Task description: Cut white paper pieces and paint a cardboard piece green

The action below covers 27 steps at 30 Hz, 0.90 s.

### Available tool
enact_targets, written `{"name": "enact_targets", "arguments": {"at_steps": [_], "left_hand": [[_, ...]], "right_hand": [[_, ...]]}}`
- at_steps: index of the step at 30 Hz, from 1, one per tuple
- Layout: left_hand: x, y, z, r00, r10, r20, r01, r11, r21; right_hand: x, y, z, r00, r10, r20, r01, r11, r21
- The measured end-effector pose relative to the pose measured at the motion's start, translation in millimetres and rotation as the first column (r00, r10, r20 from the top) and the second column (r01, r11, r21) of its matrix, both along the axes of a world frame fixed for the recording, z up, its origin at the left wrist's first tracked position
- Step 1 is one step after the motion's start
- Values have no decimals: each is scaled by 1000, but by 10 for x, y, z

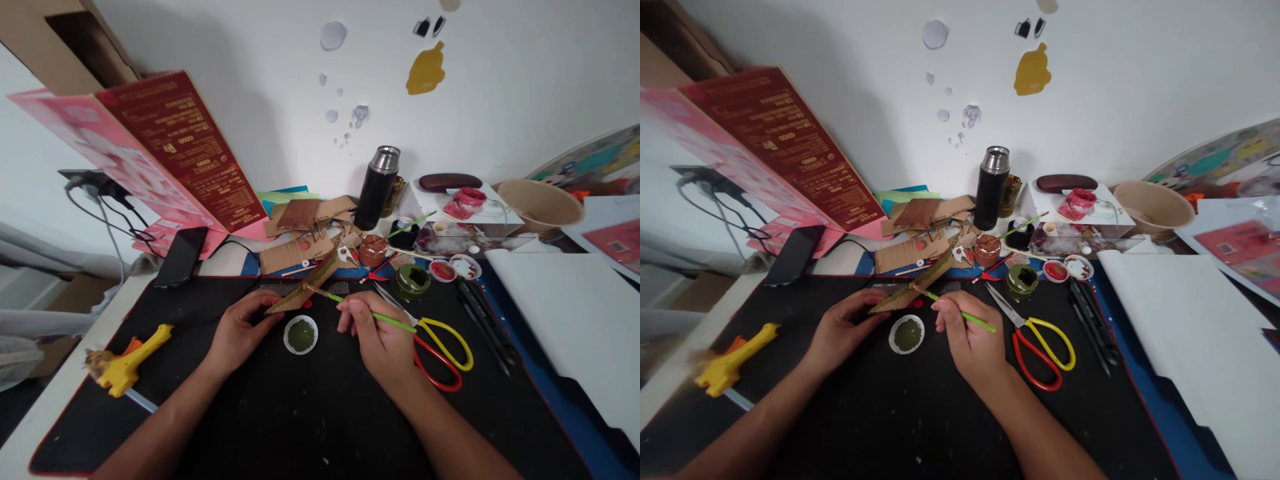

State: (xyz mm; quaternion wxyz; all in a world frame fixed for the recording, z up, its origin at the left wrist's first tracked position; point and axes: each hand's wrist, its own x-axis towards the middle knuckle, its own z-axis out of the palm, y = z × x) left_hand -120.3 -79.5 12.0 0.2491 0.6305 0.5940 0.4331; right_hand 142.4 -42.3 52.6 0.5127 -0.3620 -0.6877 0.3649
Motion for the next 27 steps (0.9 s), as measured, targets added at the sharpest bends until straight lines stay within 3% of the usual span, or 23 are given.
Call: {"name": "enact_targets", "arguments": {"at_steps": [5,11,21,27], "left_hand": [[-11,0,6,1000,6,-11,-6,1000,-15],[-14,4,9,1000,3,-21,-3,1000,-27],[-19,6,-5,1000,10,-4,-10,1000,2],[-41,6,-46,1000,7,-8,-7,1000,8]], "right_hand": [[10,5,1,999,-29,-44,29,1000,8],[-50,-49,4,997,76,7,-76,997,16],[58,82,-56,996,-77,-34,76,997,-18],[32,58,-9,1000,-25,-9,25,1000,1]]}}
